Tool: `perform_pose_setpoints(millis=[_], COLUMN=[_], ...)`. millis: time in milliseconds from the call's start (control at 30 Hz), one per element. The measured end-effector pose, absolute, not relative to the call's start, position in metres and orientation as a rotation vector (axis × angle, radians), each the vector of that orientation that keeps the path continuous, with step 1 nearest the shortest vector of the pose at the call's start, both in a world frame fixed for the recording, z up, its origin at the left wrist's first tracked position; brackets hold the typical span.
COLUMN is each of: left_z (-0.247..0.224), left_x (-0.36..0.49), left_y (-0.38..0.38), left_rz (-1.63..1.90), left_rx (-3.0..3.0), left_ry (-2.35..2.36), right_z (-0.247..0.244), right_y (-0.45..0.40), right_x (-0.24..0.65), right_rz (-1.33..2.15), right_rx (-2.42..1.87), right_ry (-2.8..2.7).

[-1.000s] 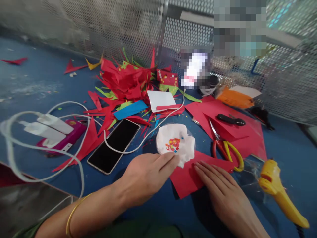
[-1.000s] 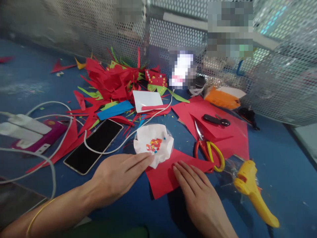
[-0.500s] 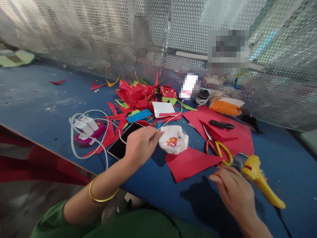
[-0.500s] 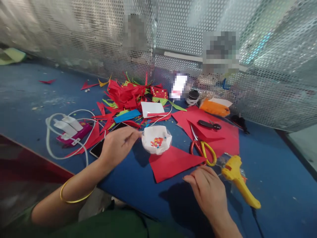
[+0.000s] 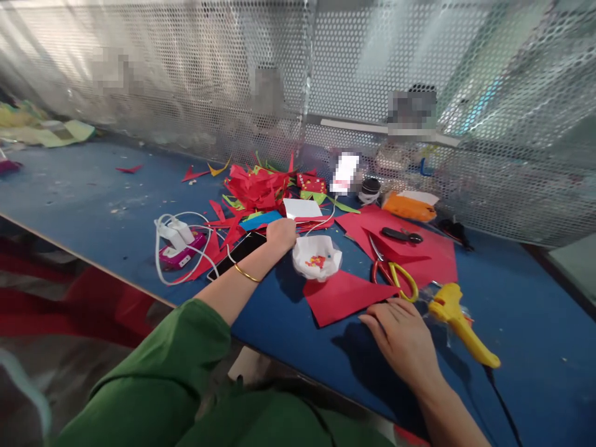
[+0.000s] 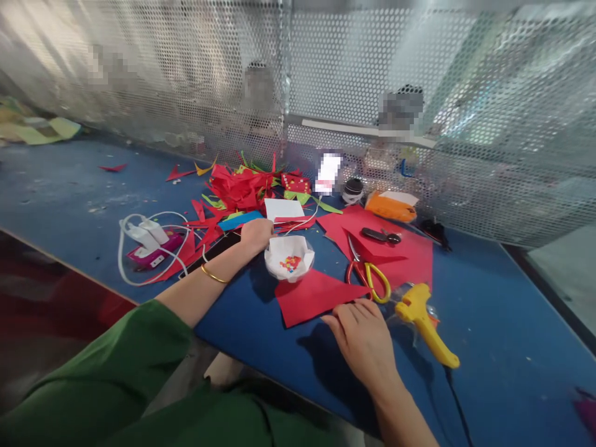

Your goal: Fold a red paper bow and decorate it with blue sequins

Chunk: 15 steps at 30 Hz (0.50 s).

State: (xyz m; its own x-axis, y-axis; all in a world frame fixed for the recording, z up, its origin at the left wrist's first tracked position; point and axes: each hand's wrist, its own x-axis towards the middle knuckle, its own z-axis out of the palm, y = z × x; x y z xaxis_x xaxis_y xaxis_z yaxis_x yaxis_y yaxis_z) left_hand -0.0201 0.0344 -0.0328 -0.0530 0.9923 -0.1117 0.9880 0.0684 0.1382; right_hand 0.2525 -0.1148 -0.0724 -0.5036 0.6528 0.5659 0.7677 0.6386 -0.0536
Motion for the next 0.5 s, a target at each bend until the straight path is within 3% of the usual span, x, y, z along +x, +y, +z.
perform_pose_setpoints(millis=[233, 500], left_z=[-0.02, 0.011], left_x=[-0.026, -0.106], left_y=[0.04, 0.056], left_rz=[0.052, 0.061], left_rx=[2.042, 1.841], left_ry=[2.153, 2.49], right_z=[-0.073, -0.076], right_y=[-0.116, -0.116], right_x=[0.252, 0.252], right_rz=[-0.277, -0.268], right_rx=[-1.115, -1.1], right_ry=[-2.332, -2.363])
